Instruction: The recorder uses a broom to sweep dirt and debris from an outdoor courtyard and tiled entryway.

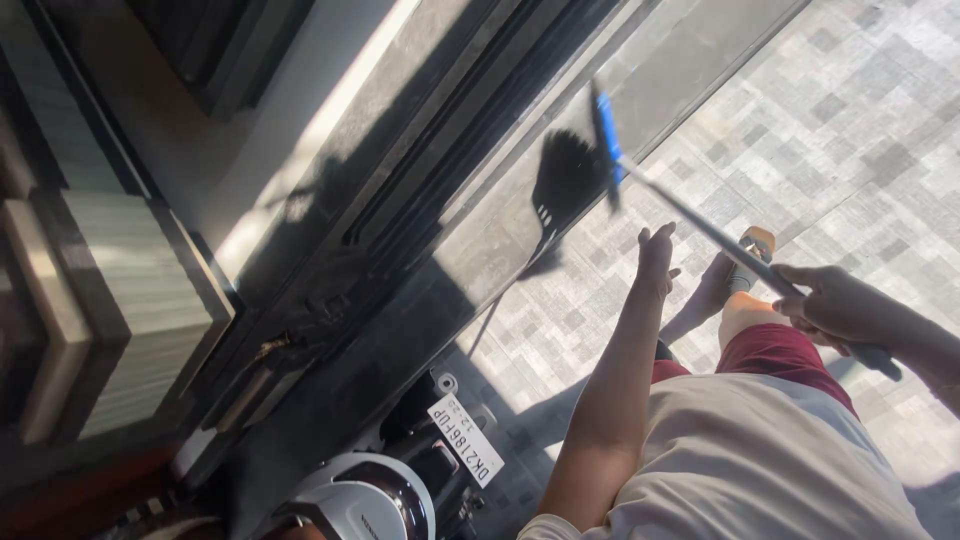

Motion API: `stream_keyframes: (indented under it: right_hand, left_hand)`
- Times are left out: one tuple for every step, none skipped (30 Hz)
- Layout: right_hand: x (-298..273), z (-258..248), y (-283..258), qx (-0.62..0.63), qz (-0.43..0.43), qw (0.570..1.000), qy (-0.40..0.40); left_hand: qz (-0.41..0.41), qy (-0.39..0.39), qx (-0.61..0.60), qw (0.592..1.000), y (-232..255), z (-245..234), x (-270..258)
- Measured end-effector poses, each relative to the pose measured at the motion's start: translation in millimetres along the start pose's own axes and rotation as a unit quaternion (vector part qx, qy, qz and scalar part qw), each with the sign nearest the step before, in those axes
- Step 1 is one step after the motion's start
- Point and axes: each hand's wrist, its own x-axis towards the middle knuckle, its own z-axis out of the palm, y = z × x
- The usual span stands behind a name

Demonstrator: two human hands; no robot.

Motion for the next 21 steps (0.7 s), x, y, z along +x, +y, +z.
stream_keyframes:
  right_hand:
    - [1, -13, 6, 0.02, 0.07, 0.996, -0.058]
    - [1, -25, 14, 0.042, 0.14, 0.982, -0.115]
    - [24, -18, 32, 0.054, 0.143, 0.982, -0.108]
    - [51, -15, 48, 0.089, 0.114, 0.971, -0.193]
    - [79, -13, 62, 0.122, 0.082, 0.95, -0.274]
    - [100, -7, 66, 0.124, 0.083, 0.95, -0.273]
    - [121, -2, 70, 0.103, 0.064, 0.941, -0.314]
    - [140, 5, 74, 0.082, 0.047, 0.929, -0.358]
    - [155, -20, 83, 0.085, 0.049, 0.928, -0.36]
    - [168, -40, 90, 0.055, 0.039, 0.934, -0.35]
    - [182, -60, 97, 0.026, 0.028, 0.94, -0.34]
    - [191, -105, 103, 0.034, 0.032, 0.939, -0.342]
    - [201, -149, 109, -0.008, 0.045, 0.947, -0.318]
    - [213, -195, 115, -0.054, 0.056, 0.954, -0.289]
    - [238, -239, 136, -0.05, 0.058, 0.954, -0.288]
    - [261, -280, 159, -0.032, 0.065, 0.963, -0.259]
    - [284, -320, 183, -0.015, 0.072, 0.971, -0.228]
    - [306, -349, 194, -0.008, 0.076, 0.97, -0.231]
    - [328, -378, 206, -0.012, 0.119, 0.977, -0.179]
    - [354, -412, 216, -0.016, 0.159, 0.98, -0.121]
    - [340, -421, 195, -0.009, 0.16, 0.98, -0.119]
  left_hand:
    - [-0.055, 0.05, 0.043, 0.996, 9, 14, 1]
    - [-0.107, 0.102, 0.087, 0.985, 16, 29, 3]
    - [-0.106, 0.096, 0.099, 0.985, 3, 33, 23]
    - [-0.102, 0.113, 0.137, 0.979, -7, 40, 45]
    - [-0.097, 0.13, 0.174, 0.971, -14, 48, 69]
    - [-0.097, 0.129, 0.175, 0.971, 2, 69, 59]
    - [-0.126, 0.143, 0.17, 0.967, 20, 90, 50]
    - [-0.159, 0.159, 0.164, 0.96, 36, 109, 38]
    - [-0.162, 0.16, 0.166, 0.959, 23, 124, 63]
    - [-0.158, 0.156, 0.155, 0.963, 11, 134, 88]
    - [-0.154, 0.153, 0.143, 0.966, -1, 143, 112]
    - [-0.16, 0.154, 0.15, 0.964, 8, 165, 110]
    - [-0.145, 0.136, 0.158, 0.967, 15, 185, 108]
    - [-0.126, 0.117, 0.163, 0.971, 26, 207, 109]
    - [-0.128, 0.115, 0.168, 0.971, 36, 228, 114]
    - [-0.113, 0.091, 0.159, 0.977, 46, 248, 118]
    - [-0.098, 0.068, 0.15, 0.982, 56, 268, 121]
    - [-0.104, 0.068, 0.156, 0.98, 53, 281, 129]
    - [-0.088, 0.05, 0.156, 0.983, 48, 294, 137]
    - [-0.067, 0.028, 0.157, 0.985, 50, 310, 148]
    - [-0.067, 0.026, 0.164, 0.984, 55, 331, 149]
